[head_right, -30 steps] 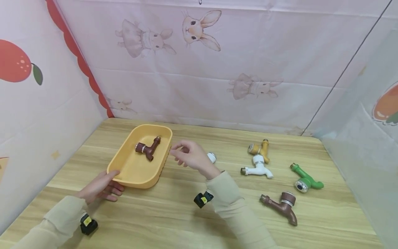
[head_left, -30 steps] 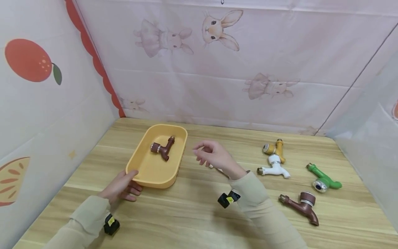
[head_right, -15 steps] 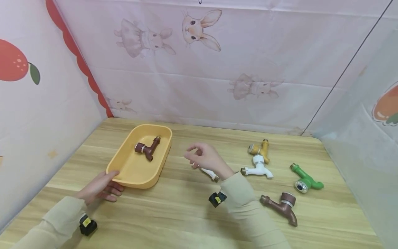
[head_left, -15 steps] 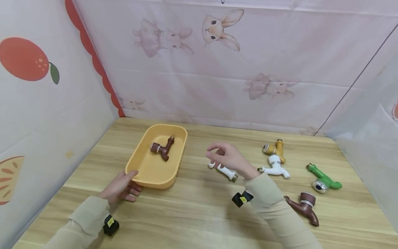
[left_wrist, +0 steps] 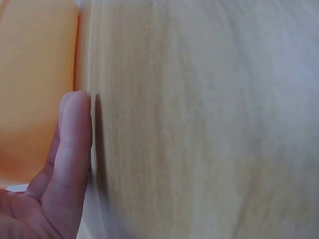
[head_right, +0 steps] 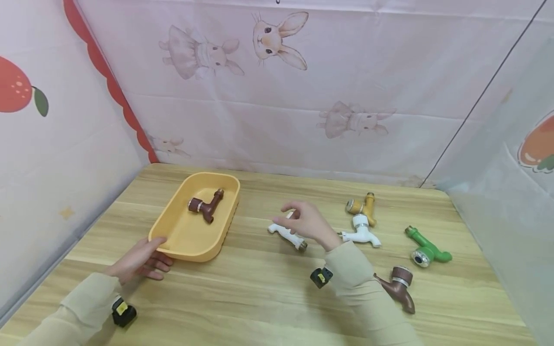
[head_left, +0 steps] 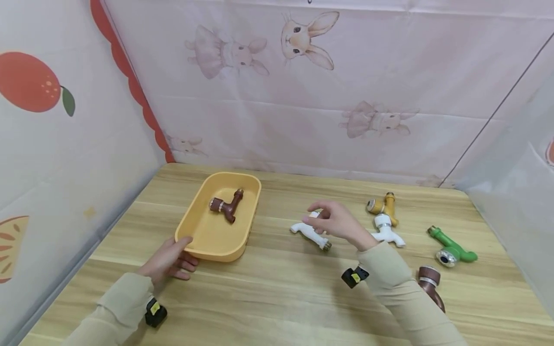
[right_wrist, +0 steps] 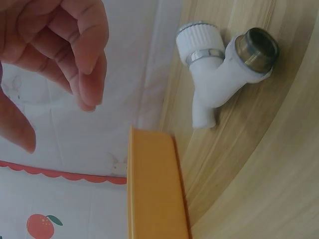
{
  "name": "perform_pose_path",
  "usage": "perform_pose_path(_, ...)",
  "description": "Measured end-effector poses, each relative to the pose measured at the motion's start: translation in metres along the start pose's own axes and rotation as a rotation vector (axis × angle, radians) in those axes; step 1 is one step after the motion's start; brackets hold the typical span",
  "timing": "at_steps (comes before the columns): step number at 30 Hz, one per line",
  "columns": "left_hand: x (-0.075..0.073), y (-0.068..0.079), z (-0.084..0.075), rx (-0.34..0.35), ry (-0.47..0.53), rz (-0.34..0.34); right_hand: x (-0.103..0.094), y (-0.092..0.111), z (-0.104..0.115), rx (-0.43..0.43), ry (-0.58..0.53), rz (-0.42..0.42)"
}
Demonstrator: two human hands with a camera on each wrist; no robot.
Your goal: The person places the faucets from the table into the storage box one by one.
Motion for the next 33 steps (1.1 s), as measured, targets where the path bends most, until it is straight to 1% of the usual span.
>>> perform_pose_path(3, 0.000, -0.001, 0.002, 0.002, 0.001, 0.000, -0.002, 0.002, -0.008, 0.000, 0.026, -0.008)
perform_pose_path(11, 0.000, -0.002, 0.003, 0.005, -0.003, -0.001, -0.007, 0.004, -0.019, -0.007, 0.112, -0.026)
perform_pose_path(15, 0.000, -0.002, 0.003, 0.005, -0.002, -0.002, -0.009, 0.004, -0.025, -0.011, 0.136, -0.030)
perform_pose_path(22, 0.000, -0.001, 0.002, 0.007, 0.000, 0.003, -0.011, 0.005, -0.033, 0.012, 0.144, -0.034)
perform_pose_path(29, 0.000, -0.001, 0.001, 0.001, -0.001, -0.003, -0.013, 0.003, -0.039, 0.026, 0.274, -0.084)
perform_pose_path(33, 0.000, 0.000, 0.001, 0.001, -0.005, -0.005, -0.013, 0.002, -0.041, 0.029, 0.317, -0.083)
Point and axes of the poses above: each hand's wrist, its own y-axis away from the middle knuckle, its own x-axis out of the palm, z = x × y, the point moved 5 cm from there along -y, towards the middle knuckle, and after that the axes turned 2 degrees about x, right-handed, at the moved point
